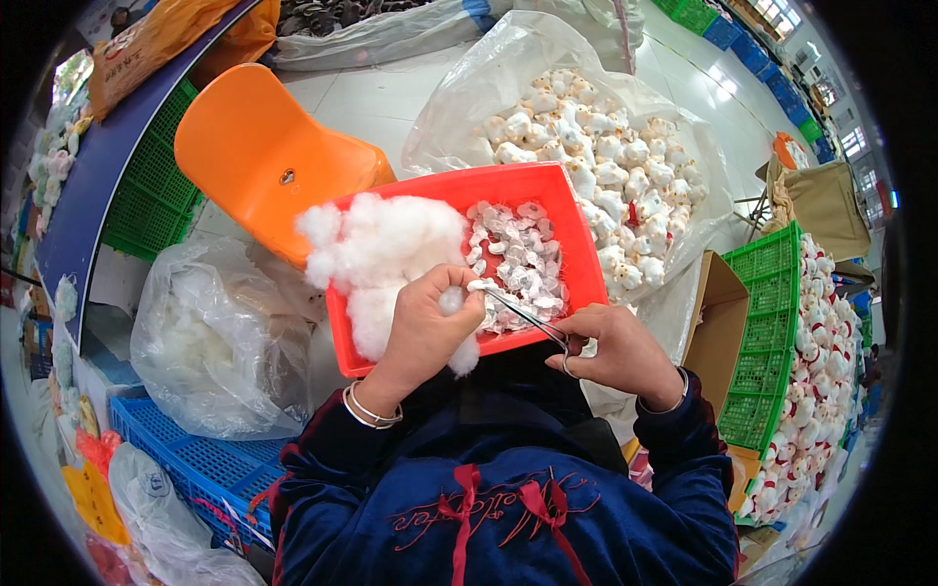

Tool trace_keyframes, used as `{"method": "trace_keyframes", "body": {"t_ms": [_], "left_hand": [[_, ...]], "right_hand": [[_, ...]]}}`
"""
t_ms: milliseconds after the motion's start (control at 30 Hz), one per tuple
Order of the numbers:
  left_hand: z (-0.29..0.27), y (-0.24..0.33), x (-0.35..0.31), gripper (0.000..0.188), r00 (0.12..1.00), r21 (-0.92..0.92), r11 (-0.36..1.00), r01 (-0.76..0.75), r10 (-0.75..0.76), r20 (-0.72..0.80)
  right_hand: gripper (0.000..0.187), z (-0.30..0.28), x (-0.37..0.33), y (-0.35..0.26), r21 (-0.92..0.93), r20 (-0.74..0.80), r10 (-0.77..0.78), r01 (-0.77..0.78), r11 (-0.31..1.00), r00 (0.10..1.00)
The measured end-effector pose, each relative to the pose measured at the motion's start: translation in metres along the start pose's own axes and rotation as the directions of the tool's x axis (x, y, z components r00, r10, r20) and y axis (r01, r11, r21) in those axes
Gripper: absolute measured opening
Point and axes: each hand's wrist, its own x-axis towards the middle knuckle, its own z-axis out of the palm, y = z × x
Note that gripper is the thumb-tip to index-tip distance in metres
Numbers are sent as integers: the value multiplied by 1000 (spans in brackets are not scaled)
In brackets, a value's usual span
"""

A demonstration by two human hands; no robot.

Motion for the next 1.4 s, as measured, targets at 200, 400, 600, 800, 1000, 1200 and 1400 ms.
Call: {"method": "trace_keyframes", "body": {"t_ms": [200,400,600,800,1000,1200,1400], "left_hand": [[-1,-1,0,9,994,48,993,-107,107,7],[-9,5,4,9,999,37,999,36,-37,13],[-4,2,2,10,996,1,999,48,-48,72],[-3,2,2,10,998,15,1000,15,-16,69],[3,1,4,13,984,201,963,-180,173,54],[-10,2,6,16,981,41,999,12,-20,194],[-16,7,6,16,931,143,988,53,-101,352]], "right_hand": [[27,1,-1,2,-10,-24,-3,3,1000,1000],[26,-6,-6,-1,40,-51,-83,85,996,995],[25,-4,-4,-1,-35,-12,-36,36,999,999],[25,-5,-5,0,-36,-12,-41,41,999,999],[27,-3,-5,-10,27,13,47,-47,999,999],[26,-1,0,-1,45,35,-14,12,999,999],[32,-8,2,7,-292,-10,-164,154,944,986]]}}
